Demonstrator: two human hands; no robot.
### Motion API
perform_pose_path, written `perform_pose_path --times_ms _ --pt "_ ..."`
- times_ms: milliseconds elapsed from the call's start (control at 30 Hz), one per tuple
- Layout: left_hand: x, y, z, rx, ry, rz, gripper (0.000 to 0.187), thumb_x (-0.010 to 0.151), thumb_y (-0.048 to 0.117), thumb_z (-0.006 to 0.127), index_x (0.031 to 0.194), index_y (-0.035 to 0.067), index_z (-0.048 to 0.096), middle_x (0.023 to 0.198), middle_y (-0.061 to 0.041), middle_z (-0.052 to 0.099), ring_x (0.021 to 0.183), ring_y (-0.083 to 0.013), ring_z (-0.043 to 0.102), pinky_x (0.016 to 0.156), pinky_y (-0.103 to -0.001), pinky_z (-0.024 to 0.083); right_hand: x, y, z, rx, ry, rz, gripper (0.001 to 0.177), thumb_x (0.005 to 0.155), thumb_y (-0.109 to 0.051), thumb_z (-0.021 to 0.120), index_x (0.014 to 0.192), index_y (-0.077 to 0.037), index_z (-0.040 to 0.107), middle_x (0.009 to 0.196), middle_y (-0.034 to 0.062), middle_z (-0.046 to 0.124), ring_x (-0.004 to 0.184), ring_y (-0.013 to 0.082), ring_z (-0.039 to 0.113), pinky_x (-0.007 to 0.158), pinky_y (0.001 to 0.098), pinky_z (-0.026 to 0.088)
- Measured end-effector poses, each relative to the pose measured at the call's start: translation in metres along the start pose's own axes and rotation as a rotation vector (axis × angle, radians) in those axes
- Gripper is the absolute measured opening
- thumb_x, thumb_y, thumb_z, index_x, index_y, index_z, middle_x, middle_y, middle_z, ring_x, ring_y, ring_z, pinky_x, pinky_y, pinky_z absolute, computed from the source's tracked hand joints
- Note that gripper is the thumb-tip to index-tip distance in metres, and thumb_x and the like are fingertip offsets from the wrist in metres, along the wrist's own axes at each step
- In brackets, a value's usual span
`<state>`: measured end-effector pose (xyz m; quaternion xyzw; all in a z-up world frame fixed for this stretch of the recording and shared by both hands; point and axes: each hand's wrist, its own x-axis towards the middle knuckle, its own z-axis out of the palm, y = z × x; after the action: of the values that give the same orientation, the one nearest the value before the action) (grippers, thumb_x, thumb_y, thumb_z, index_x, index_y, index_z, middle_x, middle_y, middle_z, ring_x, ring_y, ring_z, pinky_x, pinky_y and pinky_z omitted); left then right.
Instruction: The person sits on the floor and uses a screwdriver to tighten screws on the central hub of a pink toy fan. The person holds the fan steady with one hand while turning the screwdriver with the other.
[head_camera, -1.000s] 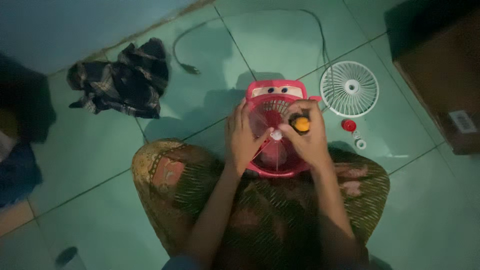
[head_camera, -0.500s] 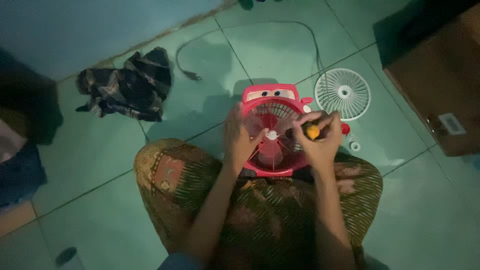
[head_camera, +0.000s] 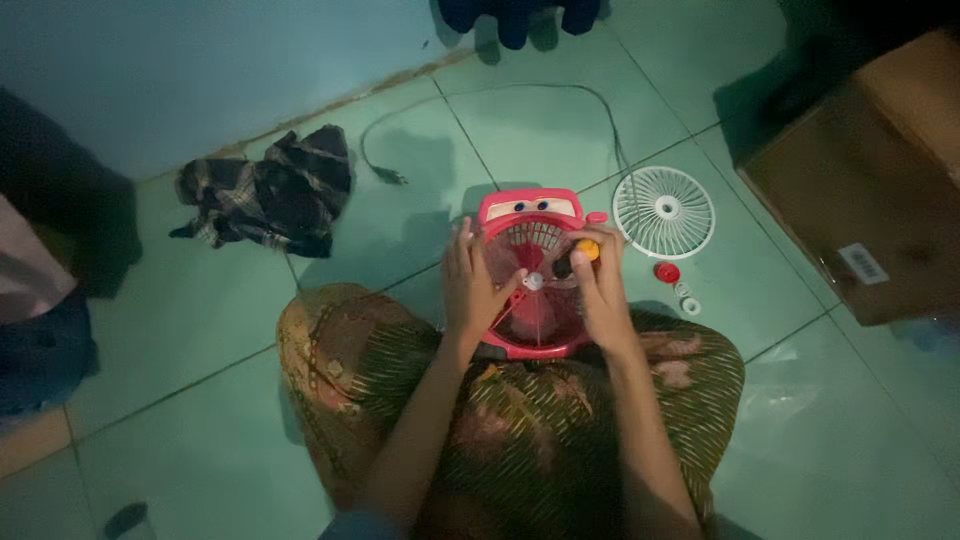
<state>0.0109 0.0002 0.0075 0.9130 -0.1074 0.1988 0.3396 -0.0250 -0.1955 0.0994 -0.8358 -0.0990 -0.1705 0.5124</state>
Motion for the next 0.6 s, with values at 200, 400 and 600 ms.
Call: perform_pose_path --times_ms 200,400,600 --pt "0.004 0.001 0.005 -0.07 -0.137 -0.135 0.101 0.08 0.056 0.082 0.152 -0.002 0.043 0.152 -0.02 0.044 0.141 -0.0392 0.042 0.118 -0.057 0.035 0.005 -0.023 -0.011 0.294 0.135 -0.072 0.036 0.082 0.0 0.085 0.095 -0.003 0.051 0.15 0.0176 0.054 0.144 0.0268 0.051 0.118 0.0417 0.047" --pt "-0.001 -0.004 0.006 0.098 -0.015 -0.033 0.097 0.077 0.06 0.083 0.143 0.0 0.045 0.157 -0.024 0.04 0.147 -0.0439 0.035 0.116 -0.059 0.032 0.011 -0.015 -0.011 0.262 0.213 -0.126 0.041 0.088 0.007 0.081 0.091 -0.004 0.042 0.128 0.0154 0.061 0.125 0.0207 0.061 0.107 0.0327 0.052" --pt "0.0 -0.007 0.01 -0.072 -0.127 -0.171 0.105 0.082 0.062 0.078 0.154 -0.004 0.039 0.155 -0.023 0.04 0.145 -0.041 0.038 0.119 -0.062 0.028 0.018 0.005 0.004 0.572 0.081 0.148 0.036 0.092 -0.006 0.078 0.098 -0.01 0.042 0.091 -0.0016 0.055 0.083 0.0083 0.057 0.075 0.0245 0.052"
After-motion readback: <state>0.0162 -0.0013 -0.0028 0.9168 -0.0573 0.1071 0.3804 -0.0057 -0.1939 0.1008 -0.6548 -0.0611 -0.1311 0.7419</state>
